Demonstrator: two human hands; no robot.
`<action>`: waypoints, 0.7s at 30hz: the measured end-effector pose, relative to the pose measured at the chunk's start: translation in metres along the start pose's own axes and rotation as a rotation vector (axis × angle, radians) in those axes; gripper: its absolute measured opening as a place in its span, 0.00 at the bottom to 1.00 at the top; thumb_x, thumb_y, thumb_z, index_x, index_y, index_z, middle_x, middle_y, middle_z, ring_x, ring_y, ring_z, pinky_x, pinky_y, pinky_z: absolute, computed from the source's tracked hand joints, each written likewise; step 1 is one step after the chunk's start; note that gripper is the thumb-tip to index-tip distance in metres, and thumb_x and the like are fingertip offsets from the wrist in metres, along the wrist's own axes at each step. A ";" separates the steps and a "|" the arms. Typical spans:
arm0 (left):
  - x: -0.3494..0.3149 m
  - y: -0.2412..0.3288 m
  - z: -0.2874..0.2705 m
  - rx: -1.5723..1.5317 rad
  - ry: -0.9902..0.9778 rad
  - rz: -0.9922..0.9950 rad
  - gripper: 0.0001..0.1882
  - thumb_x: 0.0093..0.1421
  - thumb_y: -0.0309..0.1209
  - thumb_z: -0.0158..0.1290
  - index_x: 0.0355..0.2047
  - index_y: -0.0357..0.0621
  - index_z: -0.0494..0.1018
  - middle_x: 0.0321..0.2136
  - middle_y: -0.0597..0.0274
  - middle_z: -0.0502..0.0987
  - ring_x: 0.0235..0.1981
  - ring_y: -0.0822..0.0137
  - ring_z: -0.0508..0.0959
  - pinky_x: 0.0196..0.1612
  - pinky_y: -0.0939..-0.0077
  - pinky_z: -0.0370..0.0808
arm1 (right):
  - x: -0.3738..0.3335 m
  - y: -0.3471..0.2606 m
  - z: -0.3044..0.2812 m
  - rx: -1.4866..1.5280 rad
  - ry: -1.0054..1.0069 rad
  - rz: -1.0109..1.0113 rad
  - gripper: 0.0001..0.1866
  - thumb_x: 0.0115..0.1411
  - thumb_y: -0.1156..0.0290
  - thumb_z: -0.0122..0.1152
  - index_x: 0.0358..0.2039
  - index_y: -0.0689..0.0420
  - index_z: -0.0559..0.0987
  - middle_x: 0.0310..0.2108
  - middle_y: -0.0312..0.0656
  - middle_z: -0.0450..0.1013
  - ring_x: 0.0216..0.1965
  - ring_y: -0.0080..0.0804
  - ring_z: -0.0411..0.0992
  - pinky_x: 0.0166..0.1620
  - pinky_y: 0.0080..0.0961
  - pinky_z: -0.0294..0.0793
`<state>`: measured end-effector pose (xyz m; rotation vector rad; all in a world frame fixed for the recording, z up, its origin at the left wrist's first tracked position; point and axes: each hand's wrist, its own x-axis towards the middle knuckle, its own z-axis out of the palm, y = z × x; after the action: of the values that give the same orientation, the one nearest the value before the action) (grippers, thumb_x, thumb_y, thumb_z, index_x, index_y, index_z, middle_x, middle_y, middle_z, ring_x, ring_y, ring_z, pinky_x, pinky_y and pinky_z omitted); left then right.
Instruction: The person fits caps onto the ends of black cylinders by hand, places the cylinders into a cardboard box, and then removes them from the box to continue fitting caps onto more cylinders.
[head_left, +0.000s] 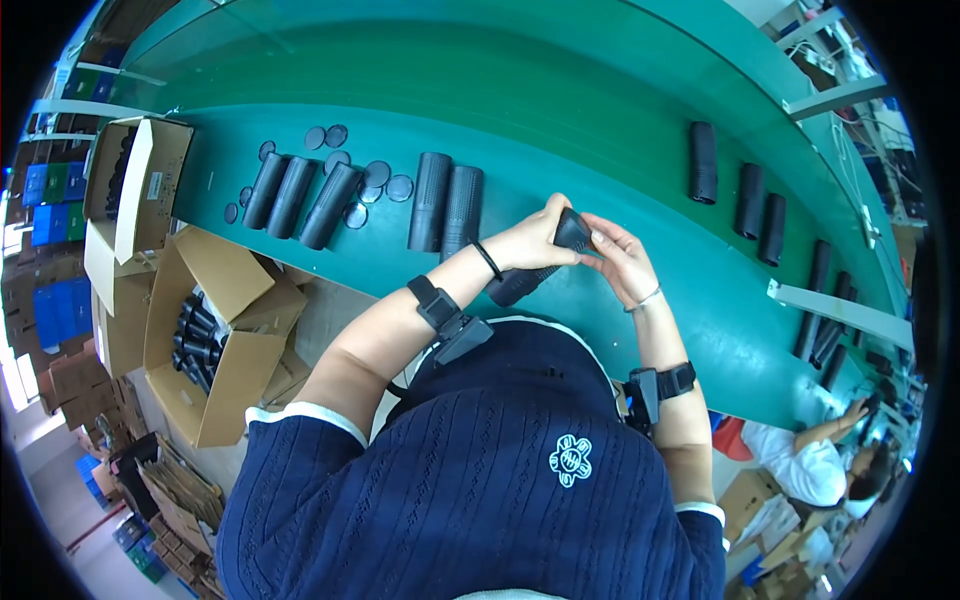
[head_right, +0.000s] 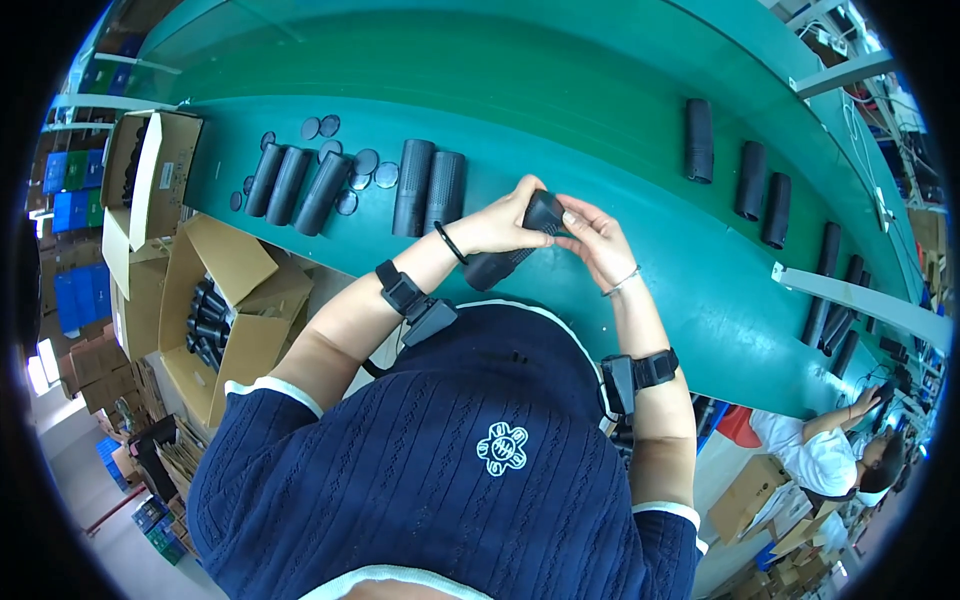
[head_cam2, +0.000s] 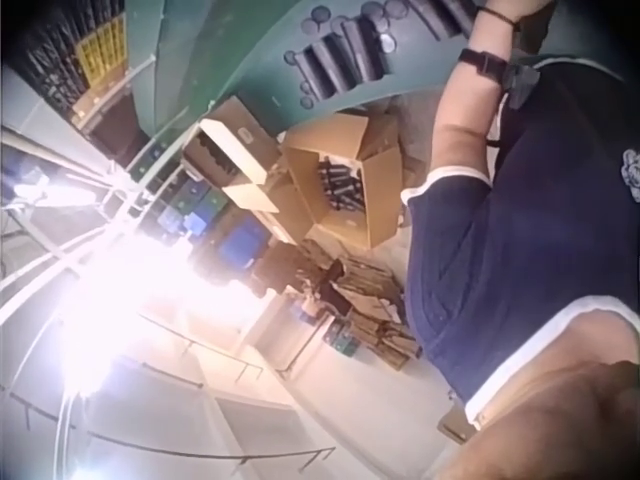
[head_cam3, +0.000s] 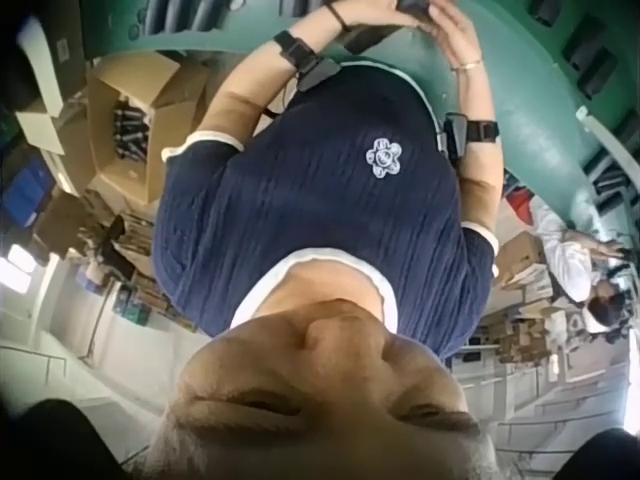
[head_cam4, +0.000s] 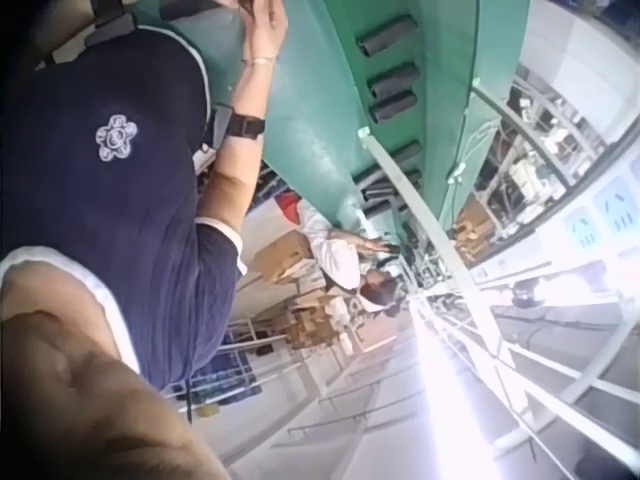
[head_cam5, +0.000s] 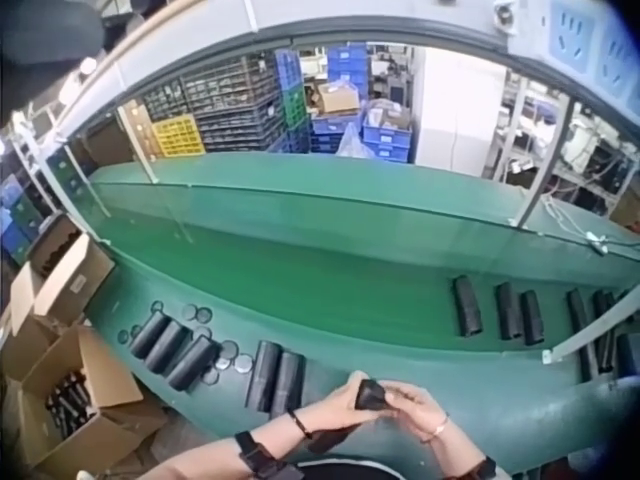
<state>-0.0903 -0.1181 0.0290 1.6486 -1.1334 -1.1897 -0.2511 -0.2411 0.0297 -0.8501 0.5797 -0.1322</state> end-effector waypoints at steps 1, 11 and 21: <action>-0.003 0.002 0.002 0.054 -0.017 -0.008 0.36 0.48 0.39 0.63 0.48 0.35 0.55 0.38 0.44 0.70 0.40 0.55 0.75 0.40 0.67 0.72 | -0.002 0.000 -0.004 -0.107 -0.002 0.012 0.20 0.61 0.69 0.57 0.53 0.60 0.72 0.46 0.40 0.72 0.46 0.26 0.70 0.44 0.23 0.73; -0.028 0.021 0.009 0.424 -0.085 -0.065 0.32 0.47 0.46 0.63 0.40 0.35 0.60 0.37 0.40 0.74 0.42 0.46 0.76 0.42 0.57 0.72 | -0.005 -0.021 0.003 -0.541 -0.216 0.084 0.23 0.52 0.76 0.63 0.49 0.65 0.73 0.42 0.43 0.74 0.42 0.26 0.73 0.44 0.22 0.74; -0.067 0.027 -0.005 0.583 -0.167 -0.154 0.34 0.43 0.43 0.64 0.42 0.34 0.61 0.37 0.44 0.76 0.42 0.47 0.76 0.42 0.52 0.71 | -0.015 -0.008 0.061 -0.954 -0.276 -0.099 0.21 0.42 0.76 0.58 0.40 0.68 0.74 0.32 0.48 0.76 0.33 0.34 0.78 0.39 0.26 0.78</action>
<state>-0.1017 -0.0612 0.0724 2.1291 -1.5890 -1.1755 -0.2301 -0.2004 0.0733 -1.7903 0.3185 0.1928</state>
